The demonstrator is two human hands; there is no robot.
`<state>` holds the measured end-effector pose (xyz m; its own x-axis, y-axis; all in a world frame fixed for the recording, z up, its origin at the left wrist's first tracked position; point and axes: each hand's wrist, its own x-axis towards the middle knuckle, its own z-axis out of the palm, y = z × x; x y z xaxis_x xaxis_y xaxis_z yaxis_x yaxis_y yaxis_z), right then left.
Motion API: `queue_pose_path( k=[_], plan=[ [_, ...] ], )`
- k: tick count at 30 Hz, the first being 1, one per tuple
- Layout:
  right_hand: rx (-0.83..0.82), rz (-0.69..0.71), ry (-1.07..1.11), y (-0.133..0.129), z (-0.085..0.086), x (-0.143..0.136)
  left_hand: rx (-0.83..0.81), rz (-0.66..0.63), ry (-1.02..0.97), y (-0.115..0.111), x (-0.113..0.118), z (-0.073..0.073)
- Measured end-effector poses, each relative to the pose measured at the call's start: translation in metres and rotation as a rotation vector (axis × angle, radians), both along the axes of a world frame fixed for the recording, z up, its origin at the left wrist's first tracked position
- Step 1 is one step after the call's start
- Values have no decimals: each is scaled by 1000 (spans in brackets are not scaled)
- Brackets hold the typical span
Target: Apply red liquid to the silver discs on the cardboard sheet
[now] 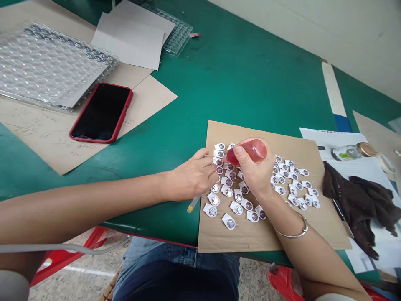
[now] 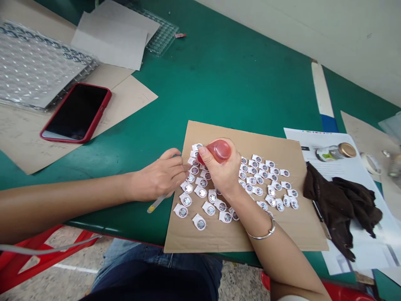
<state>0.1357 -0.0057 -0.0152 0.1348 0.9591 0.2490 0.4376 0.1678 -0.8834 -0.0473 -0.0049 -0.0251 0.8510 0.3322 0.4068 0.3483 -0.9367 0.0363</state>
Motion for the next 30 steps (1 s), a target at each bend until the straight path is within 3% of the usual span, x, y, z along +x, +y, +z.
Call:
queue_pose_path(
  k=[30],
  plan=[
    [48,-33,1,4,-5,3,-10,-1,-30,0,-1,0]
  ],
)
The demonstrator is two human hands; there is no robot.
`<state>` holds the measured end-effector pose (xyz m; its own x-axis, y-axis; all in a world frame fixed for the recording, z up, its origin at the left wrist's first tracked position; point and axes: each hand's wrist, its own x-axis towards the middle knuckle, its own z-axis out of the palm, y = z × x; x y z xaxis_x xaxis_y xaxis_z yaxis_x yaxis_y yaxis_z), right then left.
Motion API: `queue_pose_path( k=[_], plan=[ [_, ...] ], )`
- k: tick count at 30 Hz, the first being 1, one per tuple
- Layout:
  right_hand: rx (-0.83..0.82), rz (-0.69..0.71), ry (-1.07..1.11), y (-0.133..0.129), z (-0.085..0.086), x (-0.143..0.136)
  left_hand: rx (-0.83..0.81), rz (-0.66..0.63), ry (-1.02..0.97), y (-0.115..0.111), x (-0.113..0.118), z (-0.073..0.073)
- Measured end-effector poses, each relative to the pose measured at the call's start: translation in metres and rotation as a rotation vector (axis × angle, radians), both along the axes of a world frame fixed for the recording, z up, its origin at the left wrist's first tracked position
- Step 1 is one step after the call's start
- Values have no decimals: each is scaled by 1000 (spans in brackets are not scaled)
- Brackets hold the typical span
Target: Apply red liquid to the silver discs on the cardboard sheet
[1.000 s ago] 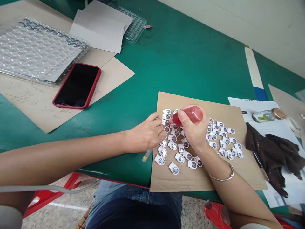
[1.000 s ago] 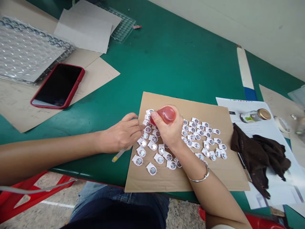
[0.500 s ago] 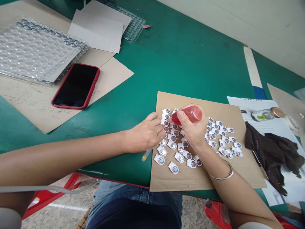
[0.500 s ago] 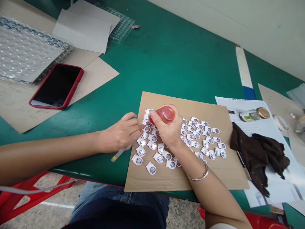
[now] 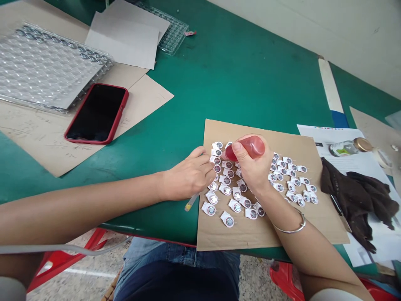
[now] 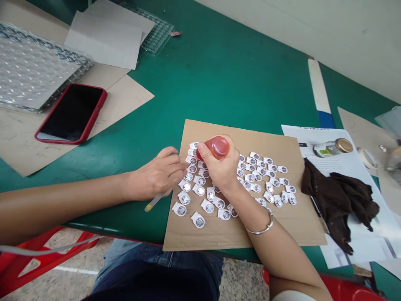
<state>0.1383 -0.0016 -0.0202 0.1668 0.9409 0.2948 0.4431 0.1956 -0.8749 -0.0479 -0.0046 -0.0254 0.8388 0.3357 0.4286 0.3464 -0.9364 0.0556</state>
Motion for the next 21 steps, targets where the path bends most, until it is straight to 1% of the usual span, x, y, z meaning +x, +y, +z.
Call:
queue_pose_path(
  k=[5,10,21],
  plan=[
    [20,-1,-31,1,-2,2,3,1,-33,1,0,-2],
    [-3,-1,2,1,-1,3,41,13,-16,1,0,-2],
    [10,-32,-37,0,5,3,-7,15,-9,1,0,0]
  ],
)
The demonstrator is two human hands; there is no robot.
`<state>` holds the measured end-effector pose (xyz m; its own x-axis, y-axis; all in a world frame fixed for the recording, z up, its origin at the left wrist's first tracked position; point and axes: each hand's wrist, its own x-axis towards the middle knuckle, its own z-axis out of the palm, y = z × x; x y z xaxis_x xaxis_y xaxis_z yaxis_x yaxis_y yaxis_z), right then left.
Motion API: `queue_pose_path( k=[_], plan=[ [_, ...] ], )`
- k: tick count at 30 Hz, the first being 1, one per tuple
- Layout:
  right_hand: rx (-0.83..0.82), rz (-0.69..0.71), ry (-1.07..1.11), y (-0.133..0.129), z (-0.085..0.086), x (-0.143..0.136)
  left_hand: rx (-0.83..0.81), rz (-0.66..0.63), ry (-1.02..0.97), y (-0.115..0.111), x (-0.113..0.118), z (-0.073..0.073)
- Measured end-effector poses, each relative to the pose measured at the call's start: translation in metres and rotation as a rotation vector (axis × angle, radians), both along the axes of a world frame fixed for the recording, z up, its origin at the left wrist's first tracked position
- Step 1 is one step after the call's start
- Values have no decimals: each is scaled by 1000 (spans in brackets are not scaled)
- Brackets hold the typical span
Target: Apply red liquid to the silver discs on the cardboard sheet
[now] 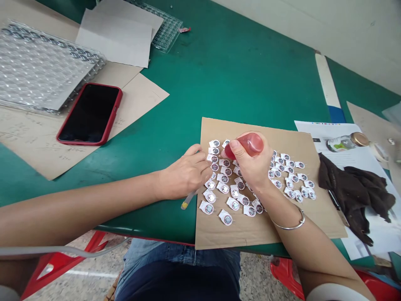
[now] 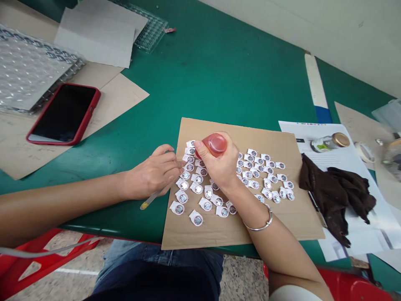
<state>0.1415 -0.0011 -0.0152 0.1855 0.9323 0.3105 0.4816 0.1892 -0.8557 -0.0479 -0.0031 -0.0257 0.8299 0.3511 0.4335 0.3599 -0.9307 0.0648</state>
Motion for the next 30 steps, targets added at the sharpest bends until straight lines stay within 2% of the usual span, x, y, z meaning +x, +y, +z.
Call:
queue_pose_path(
  k=[8,13,17,22,24,26,30],
  plan=[
    [83,-11,-64,0,4,-2,-14,-7,-50,2,0,-3],
    [187,-2,-193,-1,6,-4,-122,-1,-55,3,1,1],
    [228,21,-218,-2,4,-2,-367,54,-89,13,1,11],
    [225,-31,-77,-5,1,2,-905,209,-87,36,2,24],
    [219,-23,-47,-6,1,2,-1057,259,-94,43,3,28],
    [224,7,-31,-7,2,1,-1130,276,-124,46,4,30],
    [213,54,7,-8,2,-3,-1176,297,-158,47,3,29]
  ],
)
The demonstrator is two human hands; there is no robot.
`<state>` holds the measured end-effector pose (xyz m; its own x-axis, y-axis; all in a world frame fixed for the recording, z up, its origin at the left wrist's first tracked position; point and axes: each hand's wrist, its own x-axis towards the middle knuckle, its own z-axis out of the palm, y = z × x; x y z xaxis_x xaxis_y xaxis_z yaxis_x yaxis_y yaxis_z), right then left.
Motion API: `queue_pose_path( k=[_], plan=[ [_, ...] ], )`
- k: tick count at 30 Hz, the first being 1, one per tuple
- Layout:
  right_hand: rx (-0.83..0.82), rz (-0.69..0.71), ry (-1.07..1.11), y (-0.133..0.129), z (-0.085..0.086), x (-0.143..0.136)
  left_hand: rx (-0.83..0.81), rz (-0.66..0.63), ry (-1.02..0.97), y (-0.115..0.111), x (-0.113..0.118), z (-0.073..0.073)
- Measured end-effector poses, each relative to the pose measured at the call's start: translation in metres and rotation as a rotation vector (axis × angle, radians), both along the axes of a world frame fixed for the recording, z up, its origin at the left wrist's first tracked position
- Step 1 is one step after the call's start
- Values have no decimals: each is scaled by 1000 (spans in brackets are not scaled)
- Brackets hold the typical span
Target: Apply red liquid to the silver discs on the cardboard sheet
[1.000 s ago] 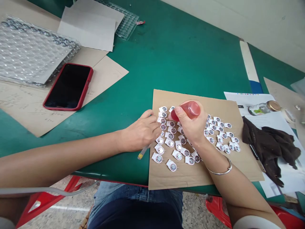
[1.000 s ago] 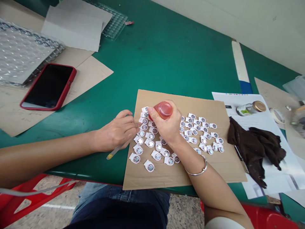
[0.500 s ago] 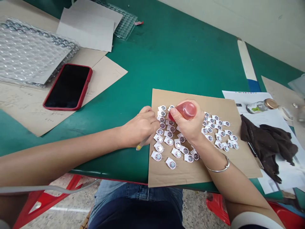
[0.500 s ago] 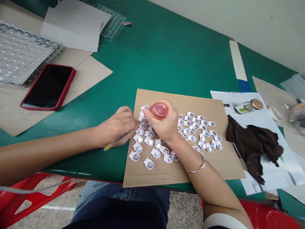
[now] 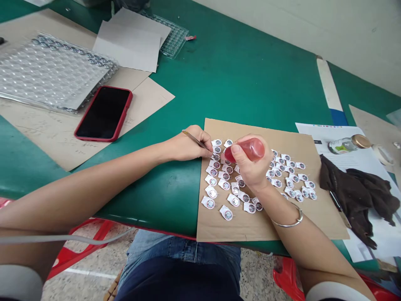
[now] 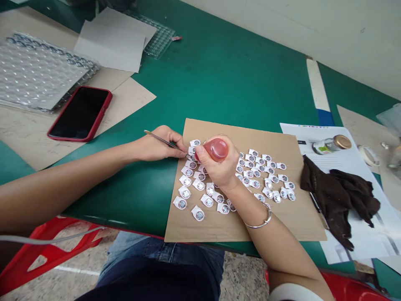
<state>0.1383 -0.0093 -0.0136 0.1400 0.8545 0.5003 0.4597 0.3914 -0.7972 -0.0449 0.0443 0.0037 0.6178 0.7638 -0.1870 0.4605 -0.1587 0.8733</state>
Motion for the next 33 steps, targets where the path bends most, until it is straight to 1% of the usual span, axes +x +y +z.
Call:
queue_pose_path(
  k=[6,13,18,33],
  plan=[
    [-29,41,8,0,-3,-1,-27,5,-53,3,-4,-7],
    [-56,39,-27,-1,-3,-2,-61,5,-100,7,-5,-12],
    [-29,36,-57,-1,-1,-2,-51,9,-98,7,-5,-12],
    [-46,8,-110,-1,0,-2,-51,13,-83,6,-6,-12]
  ],
)
